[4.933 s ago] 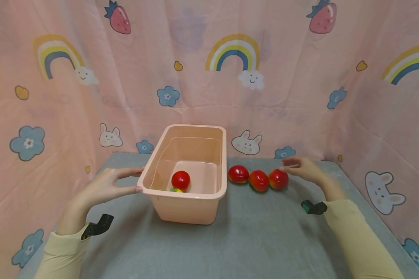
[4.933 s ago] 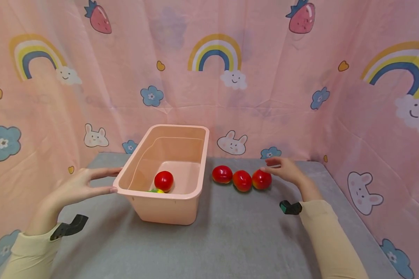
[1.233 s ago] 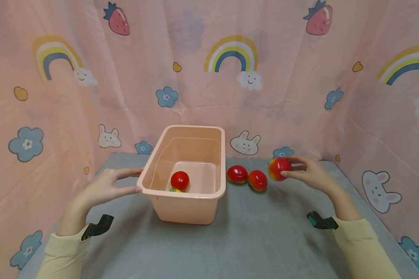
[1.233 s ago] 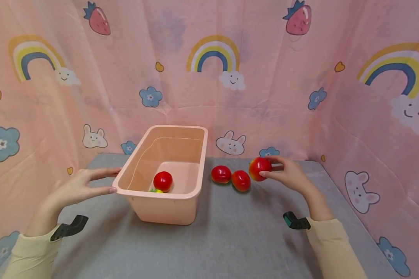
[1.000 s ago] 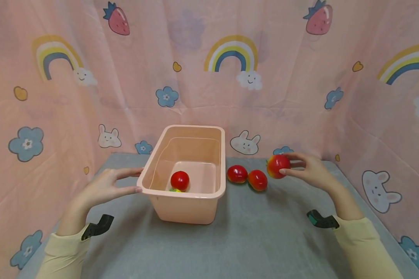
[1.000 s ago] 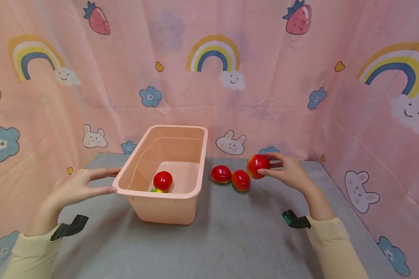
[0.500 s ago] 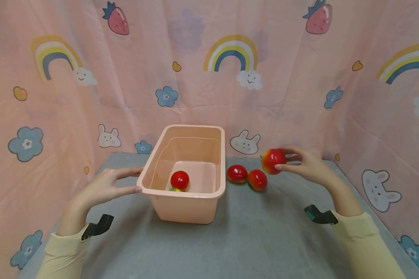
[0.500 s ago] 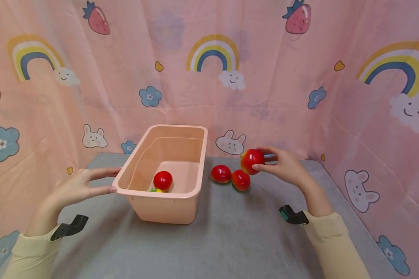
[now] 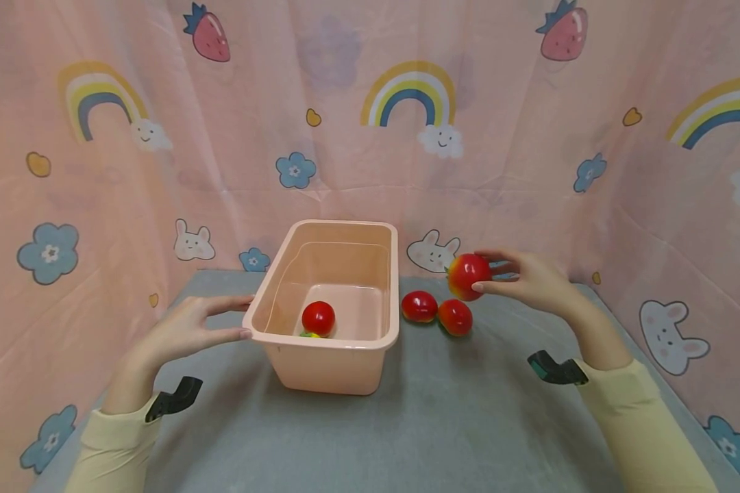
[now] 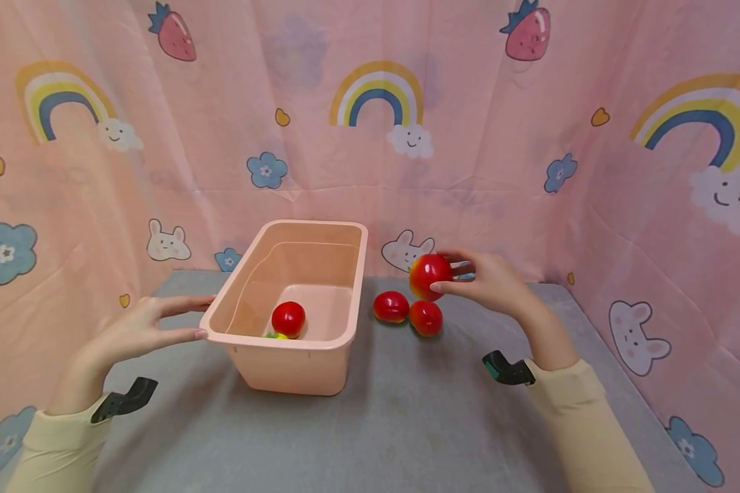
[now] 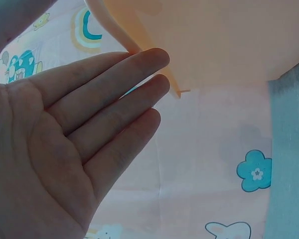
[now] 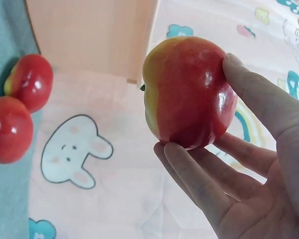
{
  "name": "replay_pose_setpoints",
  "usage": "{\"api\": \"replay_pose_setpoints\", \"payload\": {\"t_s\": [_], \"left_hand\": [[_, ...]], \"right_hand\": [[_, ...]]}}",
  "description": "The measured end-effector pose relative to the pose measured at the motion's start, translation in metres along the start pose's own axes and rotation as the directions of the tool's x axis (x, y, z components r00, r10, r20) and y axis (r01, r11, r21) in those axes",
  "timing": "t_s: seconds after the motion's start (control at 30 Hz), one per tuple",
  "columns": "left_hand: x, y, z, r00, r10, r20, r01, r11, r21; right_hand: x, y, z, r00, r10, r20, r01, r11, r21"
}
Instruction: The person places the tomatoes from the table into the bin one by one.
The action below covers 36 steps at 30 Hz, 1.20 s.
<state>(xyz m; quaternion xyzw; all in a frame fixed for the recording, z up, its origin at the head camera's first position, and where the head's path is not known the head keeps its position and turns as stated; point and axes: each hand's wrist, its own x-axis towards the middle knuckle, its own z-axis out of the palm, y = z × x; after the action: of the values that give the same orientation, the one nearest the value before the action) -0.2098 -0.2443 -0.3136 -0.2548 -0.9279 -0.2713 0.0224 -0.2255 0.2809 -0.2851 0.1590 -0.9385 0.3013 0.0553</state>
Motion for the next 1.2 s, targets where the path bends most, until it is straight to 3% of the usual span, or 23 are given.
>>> {"api": "replay_pose_setpoints", "payload": {"t_s": [1.2], "left_hand": [[0.000,-0.001,0.001,1.000,-0.010,0.001,0.010,1.000,-0.007]], "right_hand": [[0.037,-0.061,0.006,0.988,-0.137,0.068,0.133,0.990,0.048]]}}
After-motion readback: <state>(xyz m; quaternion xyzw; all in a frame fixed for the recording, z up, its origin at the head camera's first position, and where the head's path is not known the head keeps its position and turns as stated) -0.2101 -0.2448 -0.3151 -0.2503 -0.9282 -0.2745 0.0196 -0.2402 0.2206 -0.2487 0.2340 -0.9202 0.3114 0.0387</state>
